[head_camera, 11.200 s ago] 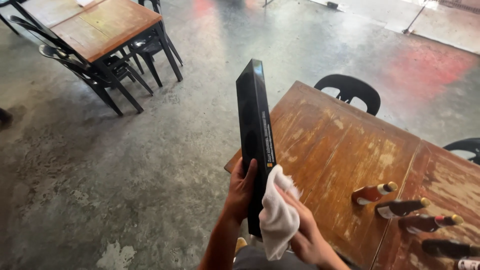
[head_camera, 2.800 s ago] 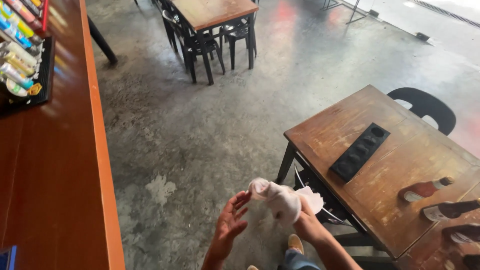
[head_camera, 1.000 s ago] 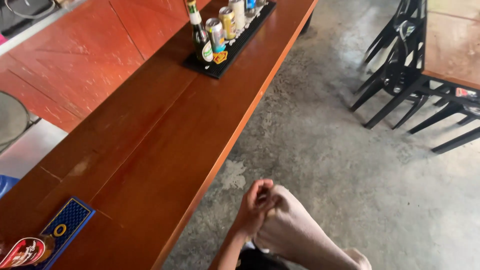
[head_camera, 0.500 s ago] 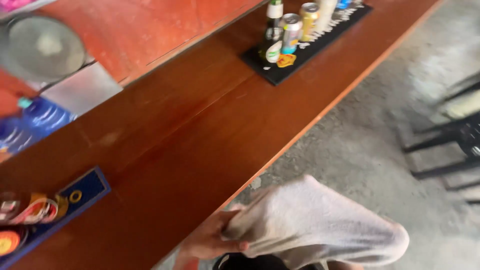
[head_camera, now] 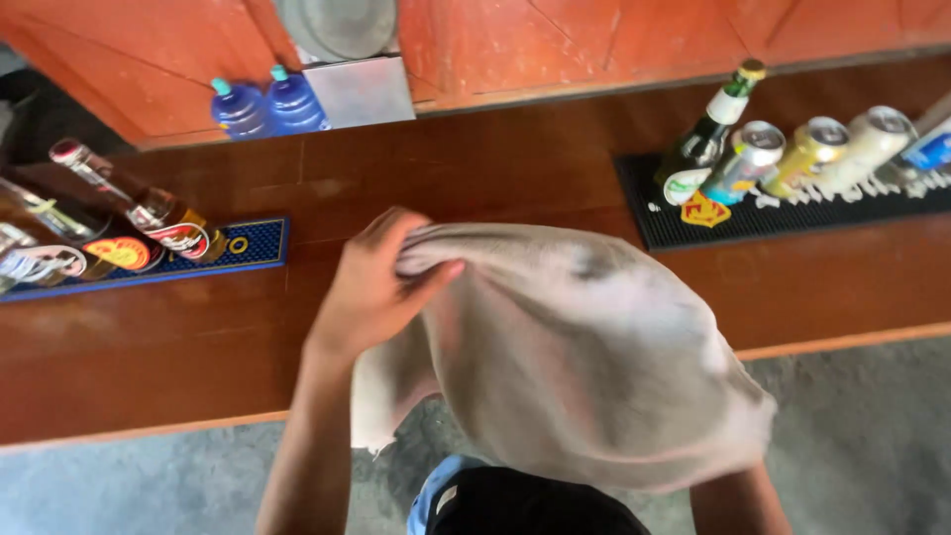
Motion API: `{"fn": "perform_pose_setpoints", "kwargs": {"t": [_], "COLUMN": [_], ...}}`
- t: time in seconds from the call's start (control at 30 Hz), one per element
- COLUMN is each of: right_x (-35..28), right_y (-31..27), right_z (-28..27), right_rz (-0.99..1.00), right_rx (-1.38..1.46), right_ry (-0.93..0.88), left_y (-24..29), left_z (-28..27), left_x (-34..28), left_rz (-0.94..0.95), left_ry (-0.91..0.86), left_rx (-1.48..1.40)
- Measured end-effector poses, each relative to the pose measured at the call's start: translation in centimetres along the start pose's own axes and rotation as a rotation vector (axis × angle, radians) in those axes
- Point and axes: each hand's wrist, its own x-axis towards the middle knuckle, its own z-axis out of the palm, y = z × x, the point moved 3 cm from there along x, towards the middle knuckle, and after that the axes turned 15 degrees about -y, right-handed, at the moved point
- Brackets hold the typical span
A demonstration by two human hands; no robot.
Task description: Cleaning a bar counter and organizing drink bottles.
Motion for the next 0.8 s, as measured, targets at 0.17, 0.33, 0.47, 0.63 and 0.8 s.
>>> {"fn": "perform_pose_setpoints", "kwargs": {"t": [0.17, 0.33, 0.47, 0.63, 0.8], "right_x": [-2.2, -5.5, -1.1, 3.4, 6.5], "right_y": [6.4, 2.0, -4.3, -8.3, -9.2], "right_z": [0.6, -0.1, 6.4, 10.8, 12.5], "right_rz": [-0.056, -0.407, -0.116, -0.178, -0.378], "right_rx": [0.160, 0.151, -0.108, -0.727, -0.674], "right_ry": [-0.215, 0.190, -0.355, -0.616, -0.475], "left_y": [-1.4, -4.1, -4.8, -6.1, -8.9], "left_z": [9.2, 16.4, 15.0, 12.9, 11.4], "left_x": [-1.0, -4.5, -3.7, -2.6, -1.3], "left_rz": [-0.191, -0.484, -0.532, -0.611, -0.652], "left_ry": [0.239, -0.059, -0.072, -0.093, -0.080], "left_rx": [0.701, 0.332, 0.365, 0.391, 0.376]}}
